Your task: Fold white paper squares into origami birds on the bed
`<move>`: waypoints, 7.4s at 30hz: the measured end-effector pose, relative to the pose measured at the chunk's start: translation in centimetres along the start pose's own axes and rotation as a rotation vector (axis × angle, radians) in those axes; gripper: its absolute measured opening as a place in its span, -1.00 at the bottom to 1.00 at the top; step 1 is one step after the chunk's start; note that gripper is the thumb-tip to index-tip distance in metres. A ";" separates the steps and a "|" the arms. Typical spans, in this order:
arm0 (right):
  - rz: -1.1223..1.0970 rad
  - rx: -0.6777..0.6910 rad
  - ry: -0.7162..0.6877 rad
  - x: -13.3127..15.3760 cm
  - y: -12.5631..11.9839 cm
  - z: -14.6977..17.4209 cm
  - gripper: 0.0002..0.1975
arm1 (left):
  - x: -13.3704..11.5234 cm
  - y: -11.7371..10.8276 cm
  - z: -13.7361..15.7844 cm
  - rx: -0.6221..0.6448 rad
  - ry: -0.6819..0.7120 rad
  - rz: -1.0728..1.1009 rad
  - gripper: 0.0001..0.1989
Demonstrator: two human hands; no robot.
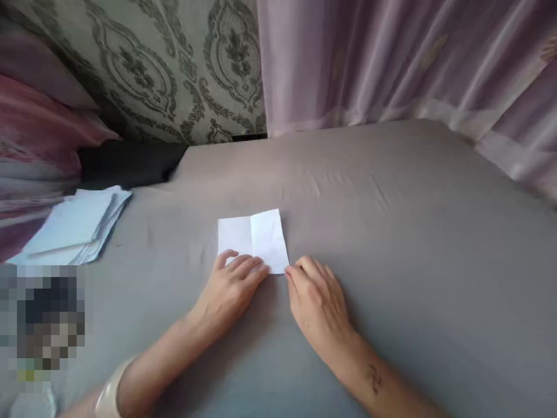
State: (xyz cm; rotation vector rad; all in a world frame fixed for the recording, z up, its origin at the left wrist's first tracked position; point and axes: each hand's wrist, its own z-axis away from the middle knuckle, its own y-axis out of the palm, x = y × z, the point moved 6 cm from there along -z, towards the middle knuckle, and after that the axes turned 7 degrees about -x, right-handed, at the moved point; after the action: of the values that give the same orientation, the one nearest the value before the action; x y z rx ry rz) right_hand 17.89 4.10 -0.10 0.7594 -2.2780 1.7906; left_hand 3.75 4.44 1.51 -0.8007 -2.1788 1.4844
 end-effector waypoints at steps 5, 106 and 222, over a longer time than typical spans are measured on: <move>-0.019 0.044 0.036 -0.6 -0.1 0.5 -0.81 | -0.1 0.5 -1.1 0.035 -0.019 0.024 -0.78; 0.237 0.033 -0.181 3.5 0.3 0.6 -0.68 | 5.1 0.9 -3.4 0.481 -0.185 0.265 -0.69; 0.460 0.240 -0.218 5.3 1.9 -0.5 -0.36 | 10.6 2.2 -1.7 0.584 -0.430 1.146 -0.67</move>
State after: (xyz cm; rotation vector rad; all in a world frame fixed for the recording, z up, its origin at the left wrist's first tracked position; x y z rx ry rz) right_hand 12.30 3.30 0.58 0.5102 -2.5703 2.3160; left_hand -2.81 13.07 0.00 -1.7348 -1.2697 2.8390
